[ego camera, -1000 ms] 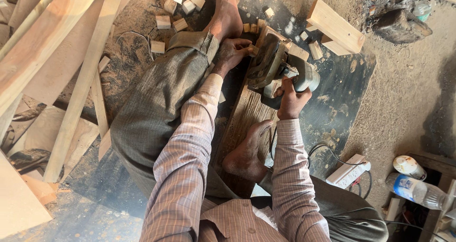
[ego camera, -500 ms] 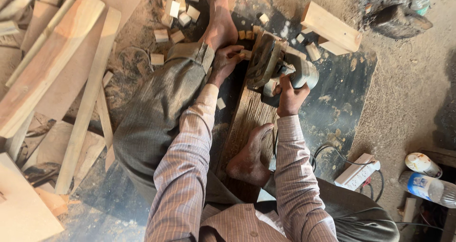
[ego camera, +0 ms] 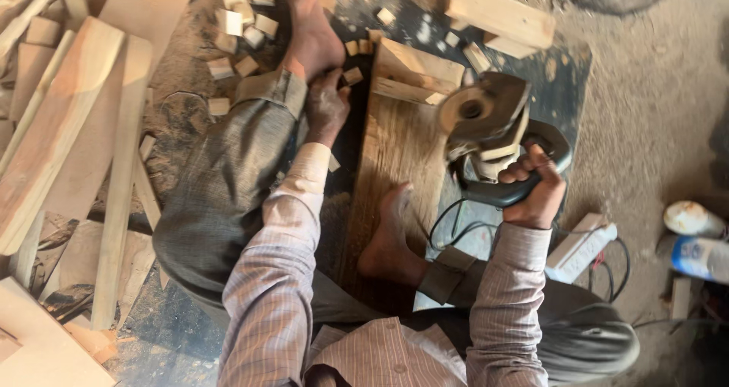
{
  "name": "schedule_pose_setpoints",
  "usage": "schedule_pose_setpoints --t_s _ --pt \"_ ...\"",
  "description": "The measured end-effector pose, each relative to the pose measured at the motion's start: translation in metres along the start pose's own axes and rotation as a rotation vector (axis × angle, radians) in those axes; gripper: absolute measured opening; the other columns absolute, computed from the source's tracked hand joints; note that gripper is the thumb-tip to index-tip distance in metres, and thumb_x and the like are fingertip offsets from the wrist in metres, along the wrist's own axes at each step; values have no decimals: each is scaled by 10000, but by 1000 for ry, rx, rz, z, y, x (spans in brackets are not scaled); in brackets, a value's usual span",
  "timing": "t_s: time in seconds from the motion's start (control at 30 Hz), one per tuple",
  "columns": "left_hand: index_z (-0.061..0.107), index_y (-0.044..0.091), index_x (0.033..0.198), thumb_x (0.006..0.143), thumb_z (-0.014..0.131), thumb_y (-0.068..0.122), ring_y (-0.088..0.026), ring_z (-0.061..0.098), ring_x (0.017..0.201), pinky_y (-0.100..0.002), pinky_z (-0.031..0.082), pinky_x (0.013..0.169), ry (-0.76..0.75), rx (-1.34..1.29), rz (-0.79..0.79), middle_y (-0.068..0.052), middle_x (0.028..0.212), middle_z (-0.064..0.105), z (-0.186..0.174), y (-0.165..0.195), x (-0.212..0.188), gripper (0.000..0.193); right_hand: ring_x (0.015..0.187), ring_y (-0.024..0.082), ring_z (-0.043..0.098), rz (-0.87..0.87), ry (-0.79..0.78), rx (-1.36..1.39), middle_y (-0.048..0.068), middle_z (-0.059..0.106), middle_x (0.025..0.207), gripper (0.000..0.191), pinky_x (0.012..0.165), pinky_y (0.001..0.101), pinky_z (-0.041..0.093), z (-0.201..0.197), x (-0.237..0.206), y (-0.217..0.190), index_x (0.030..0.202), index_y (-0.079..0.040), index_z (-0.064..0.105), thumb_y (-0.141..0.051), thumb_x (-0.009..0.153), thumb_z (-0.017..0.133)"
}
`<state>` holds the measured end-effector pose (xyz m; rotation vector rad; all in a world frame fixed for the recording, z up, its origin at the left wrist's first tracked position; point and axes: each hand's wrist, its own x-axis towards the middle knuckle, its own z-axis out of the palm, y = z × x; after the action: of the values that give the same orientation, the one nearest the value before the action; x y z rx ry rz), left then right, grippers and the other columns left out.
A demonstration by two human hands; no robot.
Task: The person sits on the ground and cuts small wood blocks from thin wooden strips using a handheld circular saw, bracing the strip against a board with their foot. They mark a strip with a pencil, saw off pieces one at a time, and set the cut blocks aside among a pile of finished blocks.
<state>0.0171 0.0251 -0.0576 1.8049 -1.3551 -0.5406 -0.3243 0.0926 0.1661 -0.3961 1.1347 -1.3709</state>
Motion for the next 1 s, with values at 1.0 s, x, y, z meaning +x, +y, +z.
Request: schedule_pose_setpoints --t_s 1.0 --pt "603 35 1153 850 735 21 -394 616 1095 -497 514 942 -310 -102 333 -183 1123 655 -19 88 9 330 630 169 564 117 245 451 45 547 785 143 607 310 544 -267 69 -57 991 -66 522 -139 1087 599"
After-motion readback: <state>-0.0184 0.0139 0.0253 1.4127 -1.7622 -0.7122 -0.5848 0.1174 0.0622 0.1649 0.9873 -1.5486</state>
